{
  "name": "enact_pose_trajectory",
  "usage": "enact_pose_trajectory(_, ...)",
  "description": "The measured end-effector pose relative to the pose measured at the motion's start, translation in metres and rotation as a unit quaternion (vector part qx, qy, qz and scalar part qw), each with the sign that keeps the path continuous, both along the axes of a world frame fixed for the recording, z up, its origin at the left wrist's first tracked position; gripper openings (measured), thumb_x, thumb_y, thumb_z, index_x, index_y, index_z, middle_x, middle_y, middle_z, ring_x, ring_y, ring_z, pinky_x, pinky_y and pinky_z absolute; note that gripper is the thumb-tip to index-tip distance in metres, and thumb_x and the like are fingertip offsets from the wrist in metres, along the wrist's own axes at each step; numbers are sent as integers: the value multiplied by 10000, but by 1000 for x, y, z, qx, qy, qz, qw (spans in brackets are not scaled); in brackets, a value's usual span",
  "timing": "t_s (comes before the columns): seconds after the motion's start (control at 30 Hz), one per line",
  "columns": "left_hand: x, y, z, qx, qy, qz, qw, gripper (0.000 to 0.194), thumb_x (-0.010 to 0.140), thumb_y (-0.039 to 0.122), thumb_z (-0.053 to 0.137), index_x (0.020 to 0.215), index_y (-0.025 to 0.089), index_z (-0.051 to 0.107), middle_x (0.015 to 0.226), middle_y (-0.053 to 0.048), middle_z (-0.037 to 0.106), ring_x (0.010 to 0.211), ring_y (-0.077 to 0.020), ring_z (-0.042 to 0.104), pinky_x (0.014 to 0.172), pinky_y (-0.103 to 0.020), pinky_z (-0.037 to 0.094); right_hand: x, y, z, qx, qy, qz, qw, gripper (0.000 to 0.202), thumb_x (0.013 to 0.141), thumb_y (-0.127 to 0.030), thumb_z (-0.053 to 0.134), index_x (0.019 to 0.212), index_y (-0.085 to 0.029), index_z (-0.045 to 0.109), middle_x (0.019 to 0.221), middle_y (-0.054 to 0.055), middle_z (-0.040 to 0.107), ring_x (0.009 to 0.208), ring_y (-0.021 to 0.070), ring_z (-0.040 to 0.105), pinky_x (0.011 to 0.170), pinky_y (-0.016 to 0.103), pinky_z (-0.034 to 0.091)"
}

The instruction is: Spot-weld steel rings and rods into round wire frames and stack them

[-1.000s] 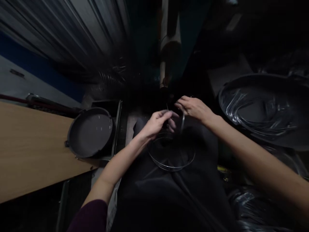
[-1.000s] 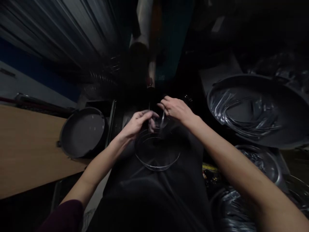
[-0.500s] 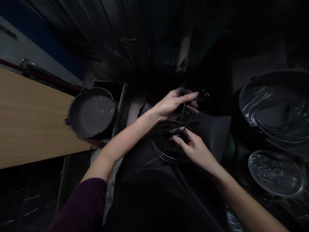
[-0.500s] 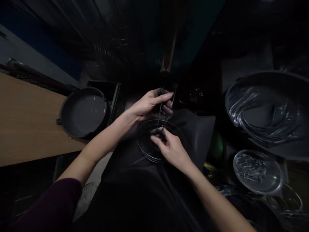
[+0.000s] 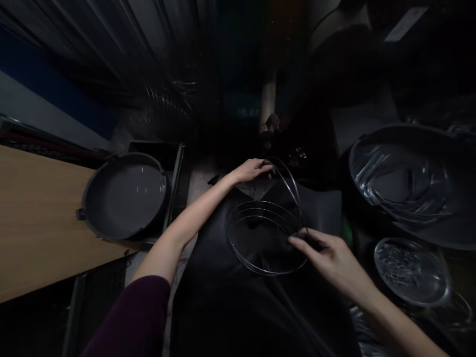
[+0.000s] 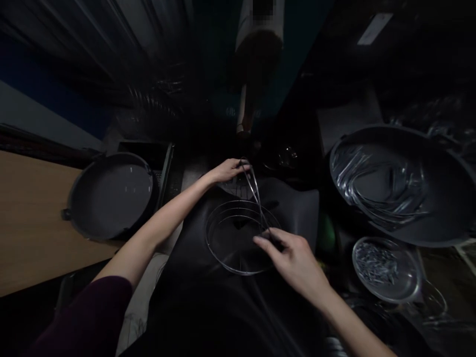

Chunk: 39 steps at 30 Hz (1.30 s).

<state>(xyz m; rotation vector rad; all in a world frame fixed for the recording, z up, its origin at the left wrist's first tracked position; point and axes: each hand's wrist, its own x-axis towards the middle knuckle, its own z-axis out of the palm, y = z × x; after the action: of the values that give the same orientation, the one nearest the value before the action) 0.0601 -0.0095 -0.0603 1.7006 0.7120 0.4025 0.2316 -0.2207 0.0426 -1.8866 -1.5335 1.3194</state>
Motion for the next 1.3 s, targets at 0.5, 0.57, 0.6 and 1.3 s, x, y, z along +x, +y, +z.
enact_pose_trajectory(0.5, 9, -3, 18, 137, 108, -46, 984, 342, 915, 357, 429, 1118, 156, 618, 945, -26, 676, 848, -145, 605, 805, -233, 408, -14, 4, -5, -30, 120, 164, 979, 326, 869, -458, 513, 859, -184, 690, 920, 74, 661, 807, 186, 619, 705, 280, 499)
enact_pose_trajectory(0.57, 17, -7, 15, 145, 127, -47, 980, 350, 930, 377, 393, 1052, 142, 621, 838, -25, 655, 742, -136, 590, 725, -229, 406, -12, 2, -2, -61, 127, 160, 977, 360, 867, -479, 504, 833, -179, 700, 914, 78, 674, 755, 183, 630, 675, 283, 505)
enact_pose_trajectory(0.6, 21, -9, 12, 148, 131, -42, 979, 351, 938, 380, 373, 1046, 145, 610, 815, -22, 643, 717, -132, 582, 694, -223, 399, -10, 2, -1, -75, 123, 158, 977, 376, 860, -491, 509, 796, -176, 703, 890, 77, 682, 717, 181, 632, 659, 284, 504)
enact_pose_trajectory(1.3, -4, 4, -3, -48, 3, -12, 999, 360, 935, 244, 376, 1229, 95, 520, 933, -102, 698, 885, -156, 651, 857, -308, 476, -6, -18, 1, -15, 96, -3, 995, 504, 890, -548, 414, 1189, -197, 616, 1040, 74, 661, 1012, 231, 594, 906, 342, 462)
